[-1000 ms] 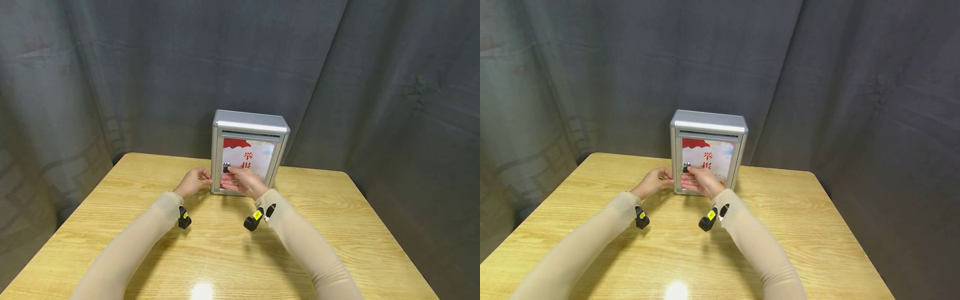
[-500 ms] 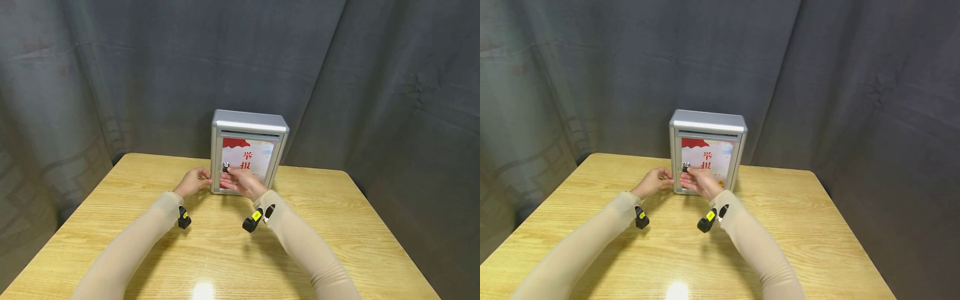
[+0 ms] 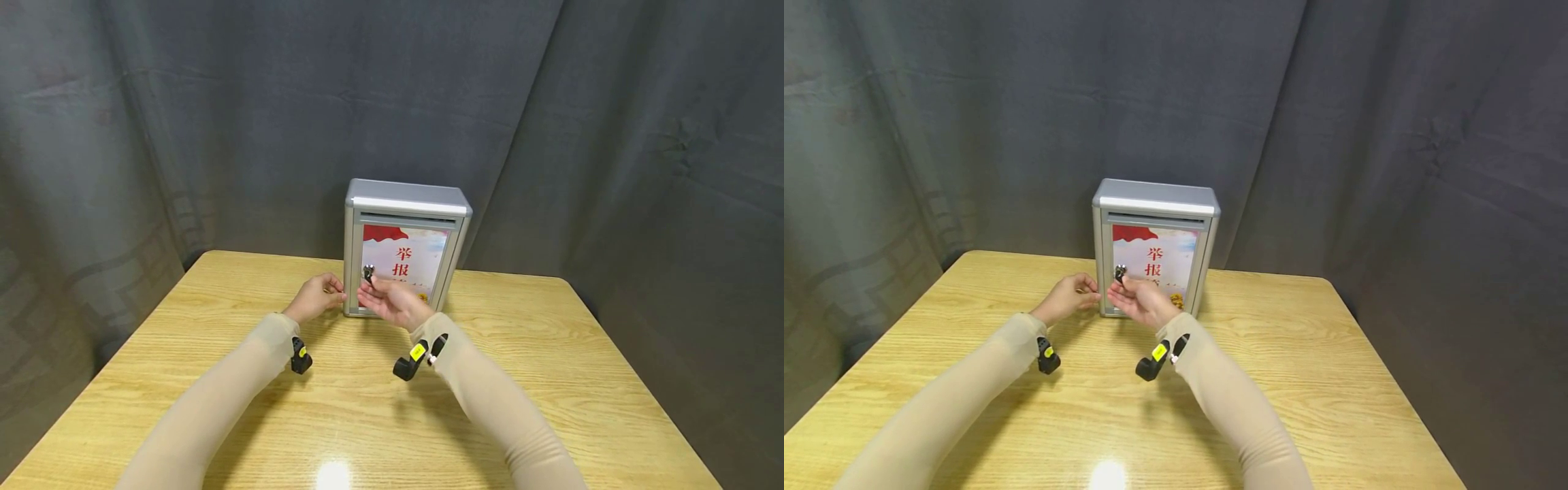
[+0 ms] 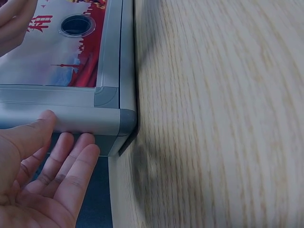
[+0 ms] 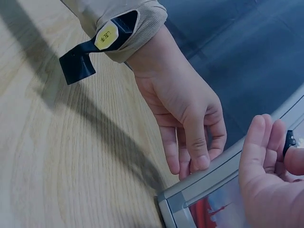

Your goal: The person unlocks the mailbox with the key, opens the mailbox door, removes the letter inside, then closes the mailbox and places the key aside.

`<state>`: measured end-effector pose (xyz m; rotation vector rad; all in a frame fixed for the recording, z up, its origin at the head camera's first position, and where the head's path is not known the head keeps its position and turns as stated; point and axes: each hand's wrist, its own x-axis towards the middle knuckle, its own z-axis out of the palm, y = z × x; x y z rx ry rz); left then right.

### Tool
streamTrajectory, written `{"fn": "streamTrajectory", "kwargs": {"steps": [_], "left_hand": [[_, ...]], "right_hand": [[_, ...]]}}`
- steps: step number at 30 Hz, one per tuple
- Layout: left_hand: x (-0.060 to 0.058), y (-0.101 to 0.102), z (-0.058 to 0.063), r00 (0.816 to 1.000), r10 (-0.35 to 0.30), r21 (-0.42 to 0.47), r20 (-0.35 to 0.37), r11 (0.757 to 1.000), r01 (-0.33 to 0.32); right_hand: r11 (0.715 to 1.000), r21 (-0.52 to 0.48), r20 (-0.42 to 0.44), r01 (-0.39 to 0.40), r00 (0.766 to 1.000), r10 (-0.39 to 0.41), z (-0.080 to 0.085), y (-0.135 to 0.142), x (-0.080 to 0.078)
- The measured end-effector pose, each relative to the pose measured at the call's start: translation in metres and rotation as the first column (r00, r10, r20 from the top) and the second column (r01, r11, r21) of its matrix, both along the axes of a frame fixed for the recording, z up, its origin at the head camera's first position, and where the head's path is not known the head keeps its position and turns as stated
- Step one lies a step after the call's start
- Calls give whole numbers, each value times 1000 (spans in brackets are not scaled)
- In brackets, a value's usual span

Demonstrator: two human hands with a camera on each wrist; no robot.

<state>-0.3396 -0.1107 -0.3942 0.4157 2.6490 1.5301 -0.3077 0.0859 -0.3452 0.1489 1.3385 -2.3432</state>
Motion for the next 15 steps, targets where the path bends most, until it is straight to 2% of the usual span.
{"fn": "streamTrajectory", "kwargs": {"steps": [7,15], "left_hand": [[-1,0,0,1000,-3,-1,-5,1000,3],[0,0,0,1000,4,-4,-2,1000,-4]], "right_hand": [[994,-112,39,-3,999,7,-3,-2,0],[982,-190,67,4,998,9,-6,-6,0]]}}
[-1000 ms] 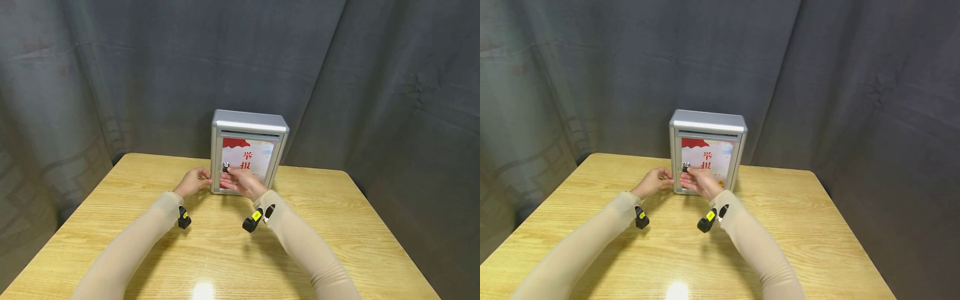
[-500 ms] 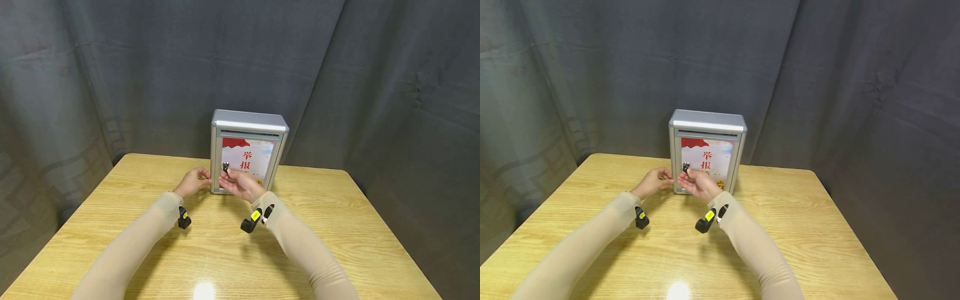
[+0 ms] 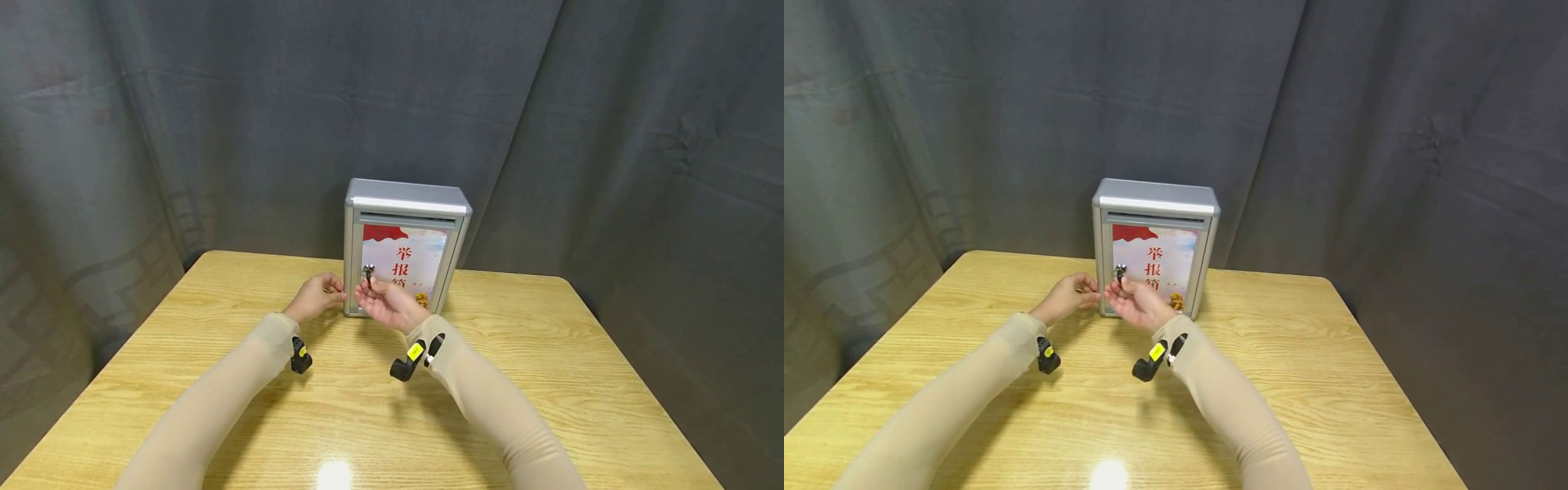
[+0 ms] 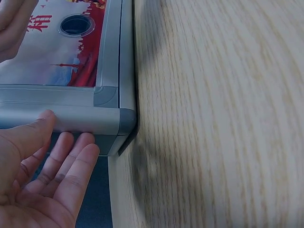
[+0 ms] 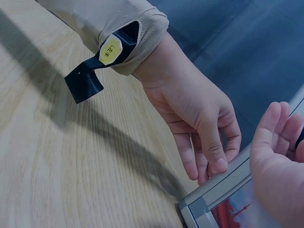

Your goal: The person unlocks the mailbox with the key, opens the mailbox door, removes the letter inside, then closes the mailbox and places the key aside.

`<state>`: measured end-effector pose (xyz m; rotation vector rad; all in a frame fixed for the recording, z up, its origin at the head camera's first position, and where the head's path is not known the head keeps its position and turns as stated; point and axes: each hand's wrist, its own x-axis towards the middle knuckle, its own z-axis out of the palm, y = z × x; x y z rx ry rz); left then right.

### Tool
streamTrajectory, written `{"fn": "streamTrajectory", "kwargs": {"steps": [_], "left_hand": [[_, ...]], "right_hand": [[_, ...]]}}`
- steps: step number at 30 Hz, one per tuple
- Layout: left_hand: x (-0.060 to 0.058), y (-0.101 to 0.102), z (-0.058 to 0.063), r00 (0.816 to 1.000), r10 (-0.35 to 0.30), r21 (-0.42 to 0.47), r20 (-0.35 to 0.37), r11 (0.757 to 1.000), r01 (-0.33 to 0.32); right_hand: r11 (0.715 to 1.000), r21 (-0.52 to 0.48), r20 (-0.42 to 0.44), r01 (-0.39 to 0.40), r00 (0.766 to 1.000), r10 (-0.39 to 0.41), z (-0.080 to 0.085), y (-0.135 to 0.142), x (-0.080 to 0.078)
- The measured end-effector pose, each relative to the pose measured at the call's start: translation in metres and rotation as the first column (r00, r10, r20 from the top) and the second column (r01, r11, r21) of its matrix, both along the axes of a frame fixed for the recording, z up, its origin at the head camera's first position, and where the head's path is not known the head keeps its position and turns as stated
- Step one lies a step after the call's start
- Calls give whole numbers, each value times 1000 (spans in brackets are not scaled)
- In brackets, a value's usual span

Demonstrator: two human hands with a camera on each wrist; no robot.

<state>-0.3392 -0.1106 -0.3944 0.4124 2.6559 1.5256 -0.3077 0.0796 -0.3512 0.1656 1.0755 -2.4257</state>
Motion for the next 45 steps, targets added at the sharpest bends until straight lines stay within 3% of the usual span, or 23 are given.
{"fn": "streamTrajectory", "kwargs": {"steps": [11,24,30,38,41,45], "left_hand": [[3,3,1,999,3,26,37,1000,-4],[2,2,1,999,11,5,31,1000,-11],[1,2,1,1000,10,5,27,1000,-10],[1,1,1,1000,5,10,22,1000,-6],[2,1,2,1000,9,14,30,1000,-9],[2,1,2,999,4,14,32,1000,-5]], "right_hand": [[998,-63,-52,-30,998,27,-4,-2,2],[986,162,-93,-47,994,63,-2,8,5],[938,333,-146,-97,977,152,1,19,6],[803,589,-183,-91,953,242,10,26,2],[780,618,-183,-97,947,263,14,26,1],[771,627,-174,-107,946,272,18,23,0]]}}
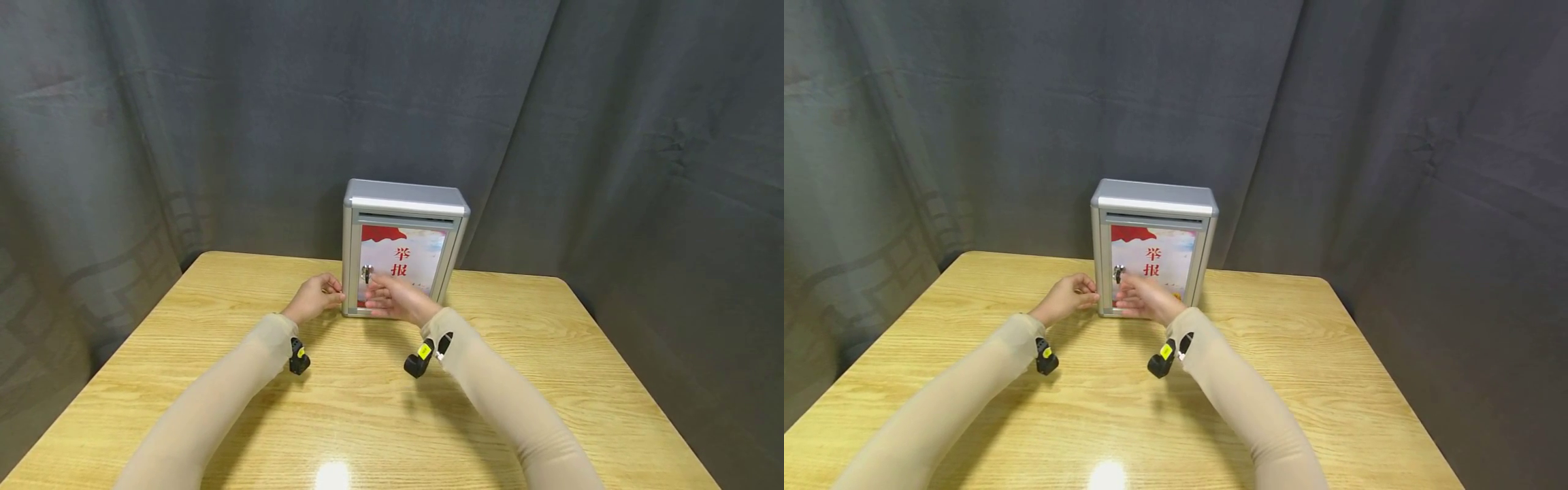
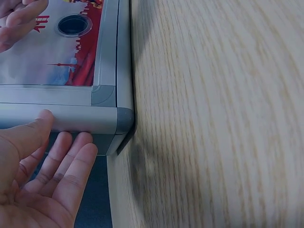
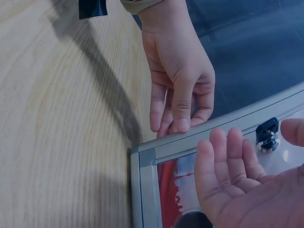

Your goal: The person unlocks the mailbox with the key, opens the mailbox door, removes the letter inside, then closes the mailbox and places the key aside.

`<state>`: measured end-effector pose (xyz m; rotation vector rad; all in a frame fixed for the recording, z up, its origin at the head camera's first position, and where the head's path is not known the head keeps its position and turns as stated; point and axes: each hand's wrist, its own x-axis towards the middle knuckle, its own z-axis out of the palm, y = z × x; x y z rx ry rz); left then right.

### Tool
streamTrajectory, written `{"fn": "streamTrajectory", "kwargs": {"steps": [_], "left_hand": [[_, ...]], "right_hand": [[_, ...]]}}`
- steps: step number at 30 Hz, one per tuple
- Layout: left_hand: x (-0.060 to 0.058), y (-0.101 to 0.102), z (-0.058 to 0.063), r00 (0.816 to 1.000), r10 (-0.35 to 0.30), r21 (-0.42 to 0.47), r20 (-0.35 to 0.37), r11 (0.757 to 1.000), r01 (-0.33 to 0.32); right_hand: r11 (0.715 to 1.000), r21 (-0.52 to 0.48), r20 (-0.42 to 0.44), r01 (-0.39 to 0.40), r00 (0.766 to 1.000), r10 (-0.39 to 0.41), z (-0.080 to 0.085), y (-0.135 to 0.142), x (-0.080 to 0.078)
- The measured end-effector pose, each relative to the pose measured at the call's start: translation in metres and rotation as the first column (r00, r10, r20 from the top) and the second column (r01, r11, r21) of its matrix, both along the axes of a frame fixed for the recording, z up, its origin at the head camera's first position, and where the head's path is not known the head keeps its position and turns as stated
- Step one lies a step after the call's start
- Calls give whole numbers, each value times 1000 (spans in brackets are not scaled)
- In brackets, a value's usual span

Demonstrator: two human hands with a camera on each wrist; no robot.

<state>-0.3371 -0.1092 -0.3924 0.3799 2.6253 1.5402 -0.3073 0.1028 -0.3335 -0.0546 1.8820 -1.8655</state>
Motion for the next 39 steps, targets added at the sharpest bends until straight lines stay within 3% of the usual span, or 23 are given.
{"fn": "streamTrajectory", "kwargs": {"steps": [30,39], "left_hand": [[-5,1,-3,1000,-9,13,-9,1000,9],[-4,2,-2,1000,-13,28,-2,1000,13]], "right_hand": [[998,31,12,58,998,-58,7,-11,-3],[999,35,3,33,999,-33,7,-9,1]]}}
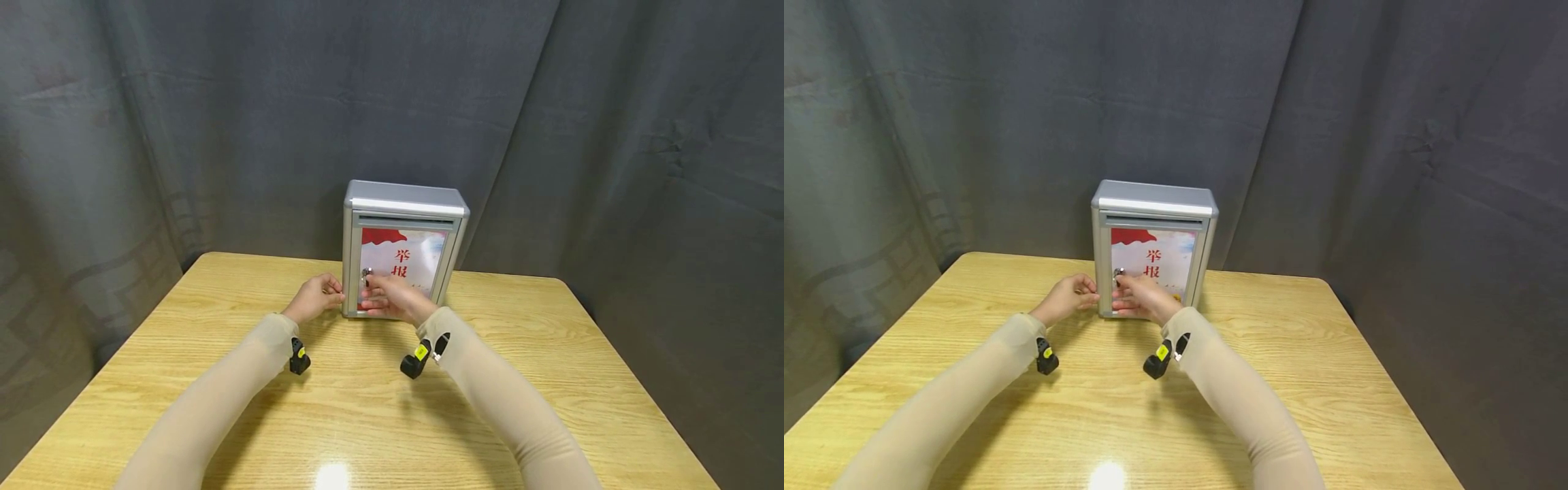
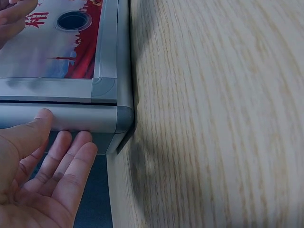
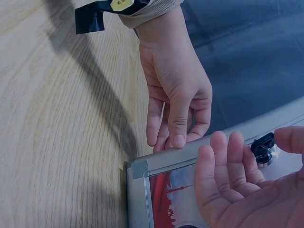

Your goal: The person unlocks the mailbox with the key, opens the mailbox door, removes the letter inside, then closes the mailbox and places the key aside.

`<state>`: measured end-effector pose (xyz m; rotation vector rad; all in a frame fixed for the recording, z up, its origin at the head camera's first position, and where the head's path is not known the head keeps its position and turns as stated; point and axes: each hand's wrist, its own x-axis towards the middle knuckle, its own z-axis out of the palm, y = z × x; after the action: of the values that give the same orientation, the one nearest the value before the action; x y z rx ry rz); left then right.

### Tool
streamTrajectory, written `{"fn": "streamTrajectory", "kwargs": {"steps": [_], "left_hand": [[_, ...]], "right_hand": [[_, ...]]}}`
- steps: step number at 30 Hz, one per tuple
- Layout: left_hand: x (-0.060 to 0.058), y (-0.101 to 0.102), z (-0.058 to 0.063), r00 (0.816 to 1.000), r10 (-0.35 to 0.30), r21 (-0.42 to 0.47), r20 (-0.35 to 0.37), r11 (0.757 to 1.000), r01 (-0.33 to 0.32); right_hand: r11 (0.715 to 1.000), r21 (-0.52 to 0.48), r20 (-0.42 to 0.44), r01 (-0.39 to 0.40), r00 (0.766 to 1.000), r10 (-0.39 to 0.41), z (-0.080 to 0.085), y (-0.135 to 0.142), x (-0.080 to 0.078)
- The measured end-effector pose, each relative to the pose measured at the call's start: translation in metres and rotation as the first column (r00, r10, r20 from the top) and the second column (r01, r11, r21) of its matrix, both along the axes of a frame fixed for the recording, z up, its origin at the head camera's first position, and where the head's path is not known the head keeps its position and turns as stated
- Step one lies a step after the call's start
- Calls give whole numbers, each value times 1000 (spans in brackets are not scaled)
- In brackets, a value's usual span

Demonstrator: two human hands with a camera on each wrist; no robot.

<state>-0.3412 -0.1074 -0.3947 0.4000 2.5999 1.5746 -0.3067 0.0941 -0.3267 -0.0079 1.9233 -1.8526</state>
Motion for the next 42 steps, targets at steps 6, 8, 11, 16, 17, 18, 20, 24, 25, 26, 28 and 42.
{"fn": "streamTrajectory", "kwargs": {"steps": [6,8,11,16,17,18,20,24,25,26,28,42], "left_hand": [[-2,0,-1,1000,-5,0,-6,1000,5],[-2,0,-1,1000,-7,2,-7,1000,7],[-2,0,-1,1000,-10,-5,-9,1000,10],[-4,0,-2,1000,-8,-5,-19,1000,8],[-5,0,-2,1000,-7,-1,-17,1000,7],[-5,0,-2,1000,-7,0,-18,1000,7],[-6,0,-3,1000,-5,-1,-14,1000,5],[-6,0,-2,1000,-2,0,-8,1000,2],[-6,0,-2,1000,0,1,-6,1000,0],[-7,0,-2,1000,-1,0,-5,1000,1],[-7,0,-2,1000,-5,-1,-9,1000,5],[-9,1,-2,1000,-7,17,-8,1000,7]], "right_hand": [[1000,7,-7,-6,1000,6,0,2,4],[1000,8,-9,-8,1000,8,0,3,6],[1000,10,-5,-12,1000,12,0,6,8],[999,12,0,-38,999,38,1,10,13],[999,10,-1,-45,999,45,1,11,14],[999,9,-2,-51,999,51,1,12,15],[998,9,-14,-67,998,67,0,14,17],[995,2,-36,-98,995,98,0,18,21],[995,2,-39,-104,994,104,0,19,22],[994,2,-40,-110,993,110,-1,20,23],[993,3,-43,-119,992,119,-1,23,25],[978,39,-67,-204,976,206,-1,47,42]]}}
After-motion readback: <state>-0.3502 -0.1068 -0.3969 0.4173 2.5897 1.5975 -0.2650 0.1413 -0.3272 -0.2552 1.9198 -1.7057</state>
